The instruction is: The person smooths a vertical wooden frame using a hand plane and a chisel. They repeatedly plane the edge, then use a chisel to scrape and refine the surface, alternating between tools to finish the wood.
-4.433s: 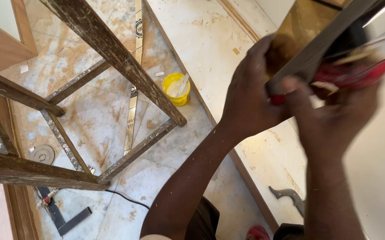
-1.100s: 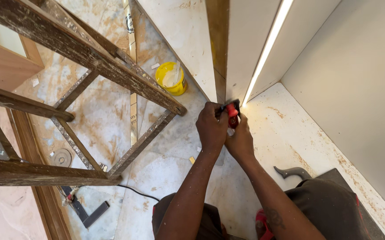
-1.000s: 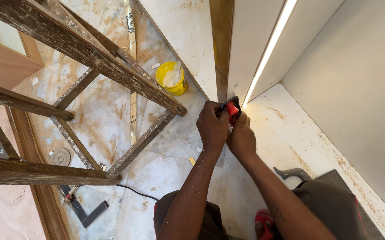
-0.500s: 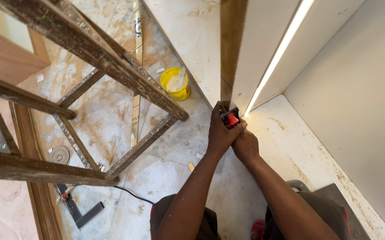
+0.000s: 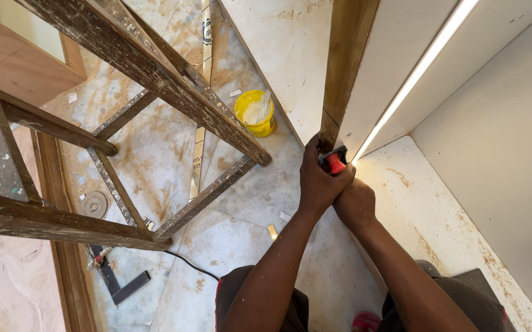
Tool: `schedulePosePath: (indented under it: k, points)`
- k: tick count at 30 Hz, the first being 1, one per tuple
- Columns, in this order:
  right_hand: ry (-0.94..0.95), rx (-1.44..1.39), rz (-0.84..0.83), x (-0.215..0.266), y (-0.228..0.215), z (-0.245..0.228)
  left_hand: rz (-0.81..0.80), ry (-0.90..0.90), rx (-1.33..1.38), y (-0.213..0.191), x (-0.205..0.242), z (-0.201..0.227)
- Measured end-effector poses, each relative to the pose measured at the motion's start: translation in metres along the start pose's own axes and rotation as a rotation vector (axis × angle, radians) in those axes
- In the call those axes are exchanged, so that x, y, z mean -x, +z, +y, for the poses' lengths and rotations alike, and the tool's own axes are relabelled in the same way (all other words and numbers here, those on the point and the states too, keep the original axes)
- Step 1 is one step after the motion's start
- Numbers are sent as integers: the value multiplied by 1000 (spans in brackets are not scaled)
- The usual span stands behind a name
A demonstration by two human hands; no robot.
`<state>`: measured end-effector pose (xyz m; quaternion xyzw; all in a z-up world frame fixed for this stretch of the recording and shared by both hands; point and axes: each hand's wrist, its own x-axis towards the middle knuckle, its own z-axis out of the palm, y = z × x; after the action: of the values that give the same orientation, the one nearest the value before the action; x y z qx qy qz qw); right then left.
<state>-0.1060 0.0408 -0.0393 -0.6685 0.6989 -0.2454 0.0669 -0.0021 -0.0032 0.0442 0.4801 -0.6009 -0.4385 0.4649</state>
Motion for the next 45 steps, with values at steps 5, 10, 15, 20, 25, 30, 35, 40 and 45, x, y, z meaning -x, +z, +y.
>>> schedulePosePath:
  k: [5, 10, 15, 20, 25, 30, 35, 40, 45]
  points:
    - [-31, 31, 19, -7, -26, -8, 42, 116, -61, -1, -6, 21]
    - [-54, 40, 16, -15, -49, -25, -14, 8, 93, -7, -9, 44]
    - [-54, -7, 153, -14, -54, -20, 66, 271, -31, -8, -13, 40]
    - [31, -126, 129, -6, -17, -8, 51, 104, 103, 0, -8, 14]
    - [58, -98, 24, 13, 24, 0, 3, 0, 79, 0, 10, -14]
    - [8, -48, 82, -4, -21, -18, 29, 77, -6, -9, 1, 31]
    - [-57, 37, 352, -39, -124, -56, 44, 330, 89, -24, -26, 127]
    - [-99, -72, 496, -51, -178, -84, 59, 441, 39, -34, -47, 180]
    - [-90, -37, 406, -39, -141, -75, 6, 397, 29, -36, -33, 150]
